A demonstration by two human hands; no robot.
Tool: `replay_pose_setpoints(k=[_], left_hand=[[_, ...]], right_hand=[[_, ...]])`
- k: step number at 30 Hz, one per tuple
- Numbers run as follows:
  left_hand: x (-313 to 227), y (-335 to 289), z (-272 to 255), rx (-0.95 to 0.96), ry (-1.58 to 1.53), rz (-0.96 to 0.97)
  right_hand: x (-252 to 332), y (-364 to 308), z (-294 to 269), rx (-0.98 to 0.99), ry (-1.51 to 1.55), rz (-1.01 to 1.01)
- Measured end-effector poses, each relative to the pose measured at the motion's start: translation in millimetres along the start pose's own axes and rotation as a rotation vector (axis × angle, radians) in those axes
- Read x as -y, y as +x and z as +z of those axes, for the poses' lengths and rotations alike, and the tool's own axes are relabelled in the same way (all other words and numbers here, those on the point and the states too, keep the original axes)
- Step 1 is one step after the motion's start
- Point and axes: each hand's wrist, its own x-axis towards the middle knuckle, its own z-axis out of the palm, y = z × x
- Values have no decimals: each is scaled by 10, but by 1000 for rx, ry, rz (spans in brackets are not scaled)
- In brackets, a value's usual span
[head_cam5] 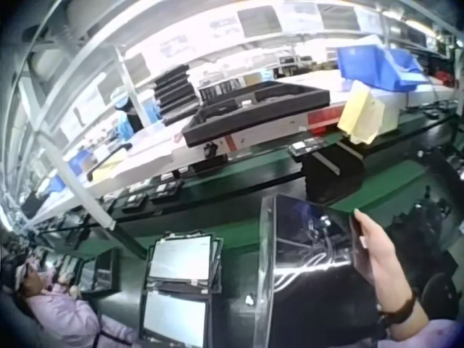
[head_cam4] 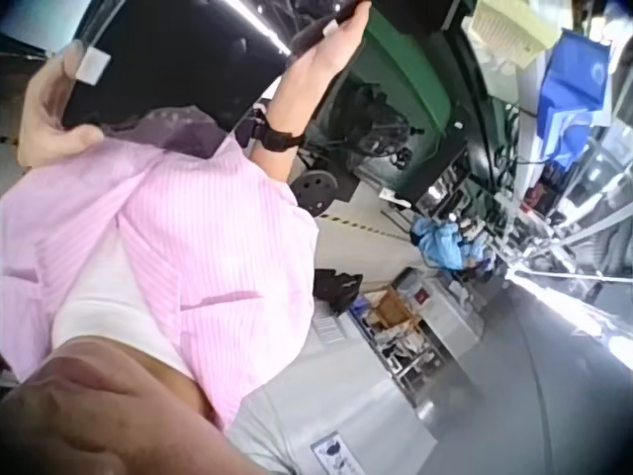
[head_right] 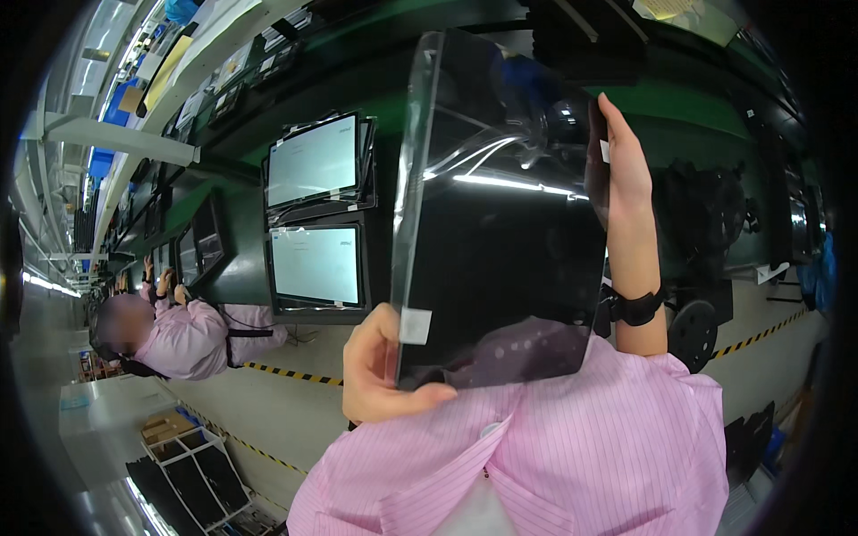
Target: Applying protective film to tablet screens on an electronics assembly line.
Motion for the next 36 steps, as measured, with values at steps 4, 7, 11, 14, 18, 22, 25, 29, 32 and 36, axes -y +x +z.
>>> replay_pose_setpoints(k=[4,7,11,14,18,22,25,29,32,36], left_hand=[[148,-47,-179,3,-175,-150],[231,19,-274,132,-487,-381],[468,80,-286,247,-389,-363],[533,169,-266,274,-385,-334],[956,393,-102,157,-58,-605],[2228,366,-136,218,510,-596],[2401,475,-8,173,290,-761],[2462,574,136,76,389,-729],[2417,733,214,16,499,-789],[2589,740,343,-10,1021,-620]], right_hand=[[383,-348,324,574,127,218],[477,-339,410,631,186,348],[461,-296,423,557,91,331],[428,-222,438,482,59,354],[-20,278,56,425,-460,28],[-1198,1014,-629,389,-744,61],[-1556,1186,-711,382,-1170,33],[-1308,1249,-943,353,-877,-271],[-989,1375,-1588,11,-1492,-594],[-1040,1257,-1868,-143,-1783,-613]])
